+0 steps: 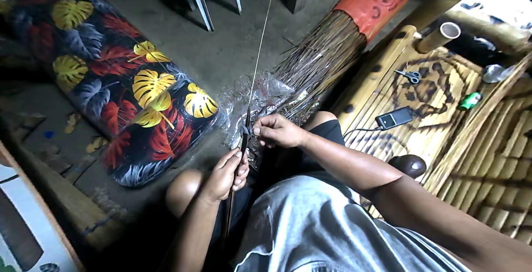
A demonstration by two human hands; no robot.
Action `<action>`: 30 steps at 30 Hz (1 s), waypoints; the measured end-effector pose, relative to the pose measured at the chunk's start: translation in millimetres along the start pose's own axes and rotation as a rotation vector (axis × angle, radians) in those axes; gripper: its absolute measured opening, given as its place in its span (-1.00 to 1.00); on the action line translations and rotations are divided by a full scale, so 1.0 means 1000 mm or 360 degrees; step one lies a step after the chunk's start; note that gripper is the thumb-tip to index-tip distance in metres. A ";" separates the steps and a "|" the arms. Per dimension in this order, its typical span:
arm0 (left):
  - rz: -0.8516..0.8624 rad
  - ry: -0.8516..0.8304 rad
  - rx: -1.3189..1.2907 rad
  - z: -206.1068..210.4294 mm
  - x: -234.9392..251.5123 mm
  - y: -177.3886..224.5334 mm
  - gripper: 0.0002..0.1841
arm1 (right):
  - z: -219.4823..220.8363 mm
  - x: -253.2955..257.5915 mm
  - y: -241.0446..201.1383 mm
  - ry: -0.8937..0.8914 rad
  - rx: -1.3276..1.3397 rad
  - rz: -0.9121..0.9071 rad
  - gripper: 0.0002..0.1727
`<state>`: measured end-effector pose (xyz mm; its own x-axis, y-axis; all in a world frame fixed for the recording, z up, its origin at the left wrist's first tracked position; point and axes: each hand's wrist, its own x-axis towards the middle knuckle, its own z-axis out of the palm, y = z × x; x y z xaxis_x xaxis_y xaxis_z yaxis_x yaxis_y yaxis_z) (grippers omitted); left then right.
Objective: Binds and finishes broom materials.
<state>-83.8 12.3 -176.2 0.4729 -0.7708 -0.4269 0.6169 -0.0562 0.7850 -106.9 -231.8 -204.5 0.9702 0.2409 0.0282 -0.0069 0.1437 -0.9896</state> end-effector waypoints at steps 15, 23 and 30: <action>-0.0017 -0.0063 0.0034 -0.001 -0.001 -0.001 -0.60 | -0.029 0.026 -0.022 0.0235 0.0320 0.0053 -0.64; -0.0014 0.0102 0.0201 0.002 -0.001 -0.003 -0.62 | -0.052 0.051 -0.030 0.0611 0.0382 0.0135 -0.75; 0.0009 0.0223 0.0219 0.003 0.002 -0.001 -0.63 | 0.002 0.006 -0.026 0.0108 0.0152 0.0378 -0.69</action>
<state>-85.7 8.8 -176.3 0.5652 -0.6758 -0.4731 0.5268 -0.1456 0.8374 -100.8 -232.5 -177.9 0.9527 0.2141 -0.2158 -0.2559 0.1814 -0.9495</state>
